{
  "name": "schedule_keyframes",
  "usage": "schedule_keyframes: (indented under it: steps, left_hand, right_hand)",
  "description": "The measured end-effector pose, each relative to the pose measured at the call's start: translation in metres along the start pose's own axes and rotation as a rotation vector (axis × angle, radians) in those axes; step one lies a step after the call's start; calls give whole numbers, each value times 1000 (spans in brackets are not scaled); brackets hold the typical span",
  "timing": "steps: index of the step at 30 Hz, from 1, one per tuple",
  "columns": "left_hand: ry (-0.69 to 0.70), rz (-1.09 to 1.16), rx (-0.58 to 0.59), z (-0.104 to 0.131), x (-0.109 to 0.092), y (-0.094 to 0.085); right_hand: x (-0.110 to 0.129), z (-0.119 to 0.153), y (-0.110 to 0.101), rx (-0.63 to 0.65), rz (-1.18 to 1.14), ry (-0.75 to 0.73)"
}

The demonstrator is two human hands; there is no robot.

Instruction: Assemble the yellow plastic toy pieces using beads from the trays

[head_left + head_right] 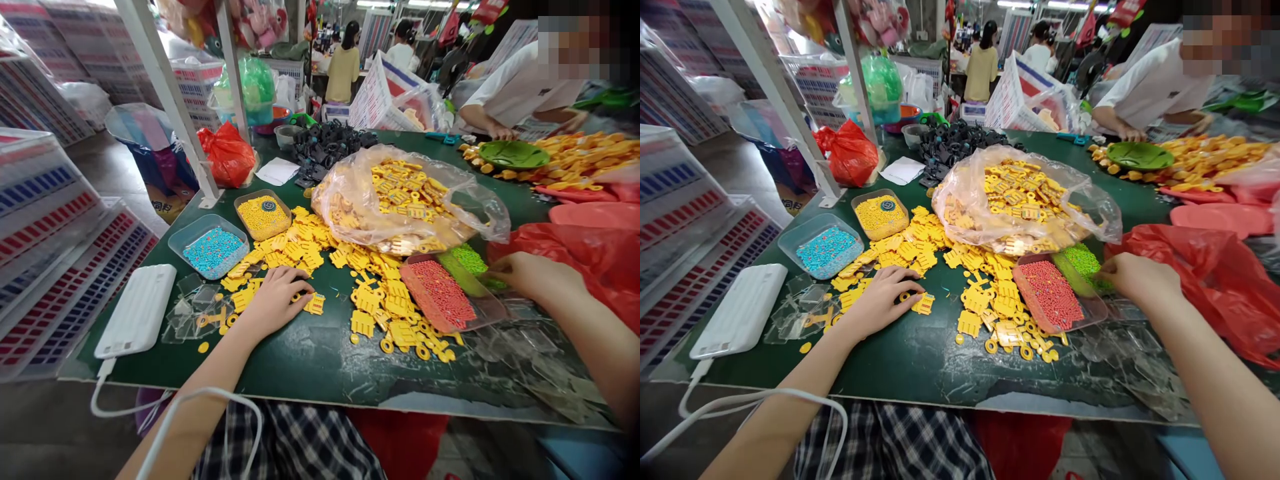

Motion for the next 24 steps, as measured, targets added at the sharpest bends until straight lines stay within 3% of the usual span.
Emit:
schedule_keyframes:
  steps: [2, 3, 6, 8, 9, 11, 13, 17, 24]
  left_hand:
    - [-10, 5, 2, -1, 0, 0]
    - [-16, 6, 4, -1, 0, 0]
    - [-30, 5, 3, -2, 1, 0]
    - [-37, 8, -1, -3, 2, 0]
    - [-40, 10, 0, -3, 2, 1]
    - [-40, 15, 3, -3, 3, 1]
    - [-37, 18, 4, -4, 3, 2]
    - [-38, 23, -6, -3, 4, 2]
    - [-31, 38, -14, -2, 5, 3]
  right_hand:
    - [14, 10, -9, 48, 115, 66]
    - [31, 18, -17, 28, 124, 13]
    - [104, 56, -45, -138, -103, -184]
    - [162, 88, -58, -213, -308, -424]
    - [187, 103, -60, -243, -393, -516]
    - [232, 125, -52, -182, -499, -674]
    - [262, 135, -39, -139, -530, -740]
    - [287, 137, -14, -103, -511, -767]
    - [294, 141, -2, -116, -499, -741]
Point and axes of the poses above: each hand's wrist, its own z-axis away from the middle knuckle, its own y-axis out of the palm, x = y × z, the point moved 6 cm from there along -z, towards the middle knuckle, and after that the axes turned 13 degrees about z, right-handed, at the moved point
